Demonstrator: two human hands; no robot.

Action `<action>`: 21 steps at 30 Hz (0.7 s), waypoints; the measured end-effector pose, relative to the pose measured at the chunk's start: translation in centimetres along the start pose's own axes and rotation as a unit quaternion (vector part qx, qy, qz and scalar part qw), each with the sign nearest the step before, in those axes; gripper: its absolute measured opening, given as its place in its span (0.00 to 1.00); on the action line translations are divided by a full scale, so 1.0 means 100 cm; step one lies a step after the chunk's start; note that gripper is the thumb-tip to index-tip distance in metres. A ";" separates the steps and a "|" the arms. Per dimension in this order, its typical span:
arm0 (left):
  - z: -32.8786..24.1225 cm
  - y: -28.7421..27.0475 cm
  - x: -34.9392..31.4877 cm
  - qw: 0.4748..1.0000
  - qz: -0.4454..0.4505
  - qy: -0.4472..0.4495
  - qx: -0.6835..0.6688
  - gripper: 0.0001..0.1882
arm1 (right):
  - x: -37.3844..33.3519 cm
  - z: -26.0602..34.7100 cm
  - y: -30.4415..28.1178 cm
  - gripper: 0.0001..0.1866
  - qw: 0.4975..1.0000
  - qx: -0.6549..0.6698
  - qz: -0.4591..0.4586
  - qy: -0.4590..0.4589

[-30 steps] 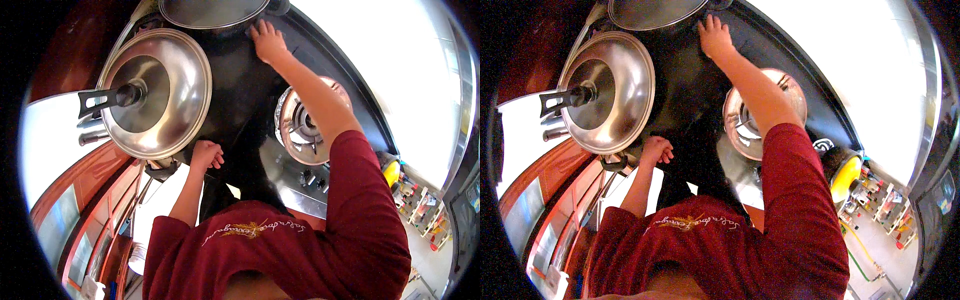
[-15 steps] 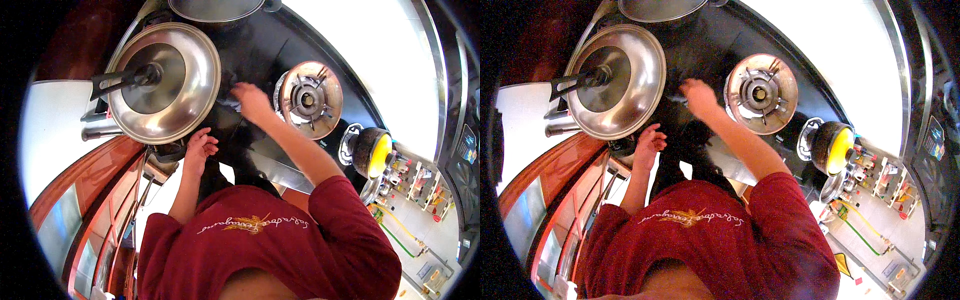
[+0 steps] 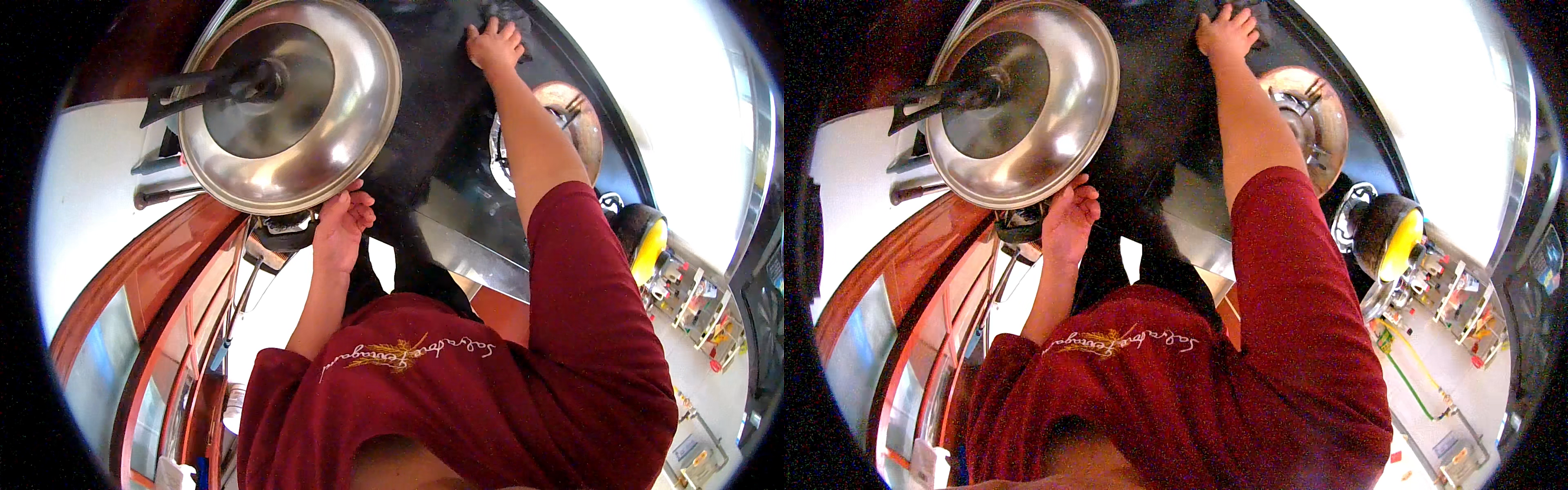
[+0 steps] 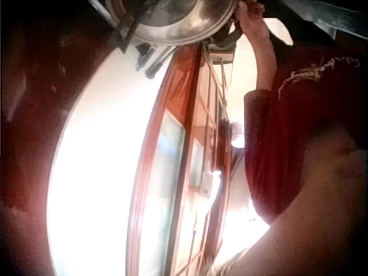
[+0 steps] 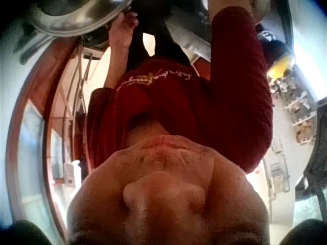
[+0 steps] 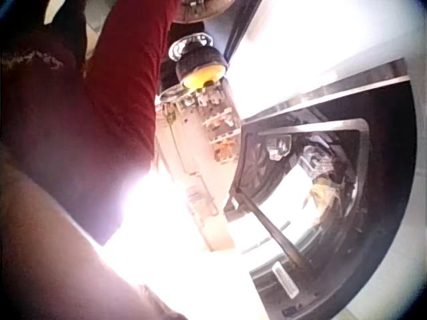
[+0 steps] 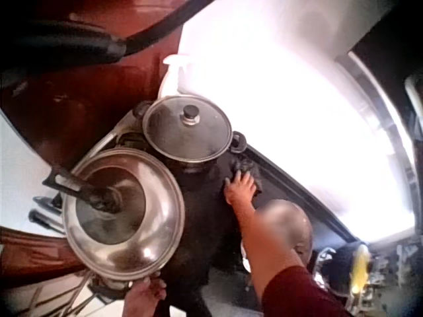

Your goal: The person wipes the surface of a black stovetop using a grey cloth, cleaning around the burners and knobs.

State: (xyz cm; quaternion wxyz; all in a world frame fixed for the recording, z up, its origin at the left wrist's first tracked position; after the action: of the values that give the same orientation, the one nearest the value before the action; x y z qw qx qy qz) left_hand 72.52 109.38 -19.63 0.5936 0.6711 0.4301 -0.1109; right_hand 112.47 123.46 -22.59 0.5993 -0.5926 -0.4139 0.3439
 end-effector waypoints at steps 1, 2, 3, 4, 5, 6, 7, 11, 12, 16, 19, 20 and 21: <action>0.003 -0.002 0.001 1.000 0.005 -0.009 0.010 0.16 | -0.008 0.008 -0.011 0.33 1.000 0.020 0.006 0.001; 0.007 -0.004 0.003 1.000 0.010 -0.020 0.022 0.16 | -0.018 0.017 -0.022 0.31 0.999 0.039 0.013 0.004; 0.013 -0.007 0.007 0.998 0.012 -0.041 0.049 0.16 | -0.033 0.023 -0.041 0.24 0.993 -0.049 -0.100 -0.029; 0.019 -0.014 0.012 0.995 0.011 -0.058 0.076 0.15 | -0.048 0.031 -0.045 0.23 0.995 -0.047 -0.078 -0.031; 0.023 -0.018 0.016 0.992 0.009 -0.072 0.103 0.15 | -0.069 0.043 -0.053 0.20 0.994 -0.030 -0.096 -0.047; 0.027 -0.020 0.018 0.989 -0.005 -0.087 0.123 0.14 | -0.092 0.055 -0.060 0.17 0.992 0.002 -0.110 -0.058; 0.030 -0.022 0.017 0.984 -0.019 -0.102 0.144 0.13 | -0.117 0.064 -0.060 0.16 0.993 0.049 -0.093 -0.052; 0.049 -0.031 0.010 0.968 -0.025 -0.150 0.201 0.12 | -0.214 0.122 -0.073 0.18 0.981 0.164 -0.001 -0.098; 0.052 -0.033 0.007 0.962 -0.023 -0.164 0.216 0.12 | -0.226 0.132 -0.079 0.15 0.972 0.209 0.006 -0.107; 0.064 -0.044 -0.008 0.943 -0.041 -0.201 0.263 0.13 | -0.200 0.113 -0.088 0.10 0.938 0.317 -0.107 -0.089; 0.066 -0.052 -0.020 0.946 -0.059 -0.199 0.249 0.12 | -0.119 0.086 -0.092 0.12 0.911 0.344 -0.201 -0.105; 0.066 -0.053 -0.022 0.946 -0.064 -0.199 0.246 0.12 | -0.090 0.080 -0.078 0.14 0.911 0.348 -0.193 -0.108; 0.069 -0.062 -0.021 0.949 -0.060 -0.197 0.237 0.12 | -0.066 0.083 -0.071 0.16 0.917 0.338 -0.187 -0.099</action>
State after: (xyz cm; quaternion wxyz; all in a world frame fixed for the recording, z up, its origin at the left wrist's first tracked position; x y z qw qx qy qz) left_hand 69.35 101.81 -24.41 0.4822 0.7306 0.3053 -0.3748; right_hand 101.63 120.56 -16.46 0.7734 -0.2295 -0.4331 0.4022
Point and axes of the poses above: each hand's wrist, its own x-axis towards the middle knuckle, its own y-axis out of the palm, z = x × y, the point moved 9 cm from there along x, towards the middle knuckle, and after that the axes turned 14 degrees about -y, right-handed, at the moved point
